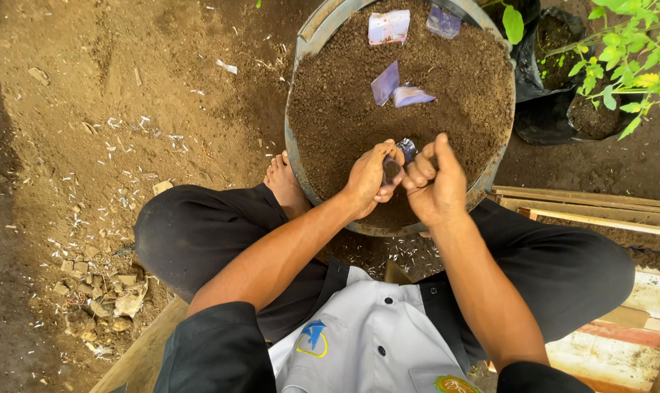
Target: The person opens small seed packets and pours seeds into a wooden seedling tray filled with soil. They then use a small wooden block to cover the seeds with soil and pat the surface down.
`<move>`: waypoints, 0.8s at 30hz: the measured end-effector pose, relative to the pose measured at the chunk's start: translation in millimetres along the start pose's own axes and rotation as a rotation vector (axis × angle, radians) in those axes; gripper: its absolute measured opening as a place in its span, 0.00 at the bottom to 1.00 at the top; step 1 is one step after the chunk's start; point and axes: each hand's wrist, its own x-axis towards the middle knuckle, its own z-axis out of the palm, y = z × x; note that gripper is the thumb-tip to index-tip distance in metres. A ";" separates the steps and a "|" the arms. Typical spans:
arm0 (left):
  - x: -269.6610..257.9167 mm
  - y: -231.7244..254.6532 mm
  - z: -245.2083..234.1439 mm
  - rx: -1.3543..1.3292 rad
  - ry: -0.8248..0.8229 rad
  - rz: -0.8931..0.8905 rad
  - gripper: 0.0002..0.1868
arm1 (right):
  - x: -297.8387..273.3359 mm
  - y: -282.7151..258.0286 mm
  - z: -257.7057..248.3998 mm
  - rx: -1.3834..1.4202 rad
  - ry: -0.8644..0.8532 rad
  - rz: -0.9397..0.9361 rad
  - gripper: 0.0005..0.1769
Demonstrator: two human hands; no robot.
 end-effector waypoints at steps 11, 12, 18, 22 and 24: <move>-12.2 4.9 12.3 0.195 0.085 -0.023 0.24 | -17.4 -7.7 32.3 -0.017 -0.178 -0.414 0.22; -15.0 8.2 14.0 0.189 0.075 -0.035 0.23 | -17.1 -7.2 32.2 -0.034 -0.190 -0.447 0.21; -19.8 12.5 16.8 0.198 0.032 -0.070 0.24 | -12.7 -5.4 26.1 -0.033 -0.262 -0.532 0.21; -15.7 8.8 15.1 0.210 0.027 -0.076 0.23 | -14.2 -3.0 24.9 -0.078 -0.286 -0.593 0.19; -11.9 6.3 14.0 0.195 0.040 -0.072 0.21 | -17.2 -2.8 29.7 -0.108 -0.296 -0.630 0.18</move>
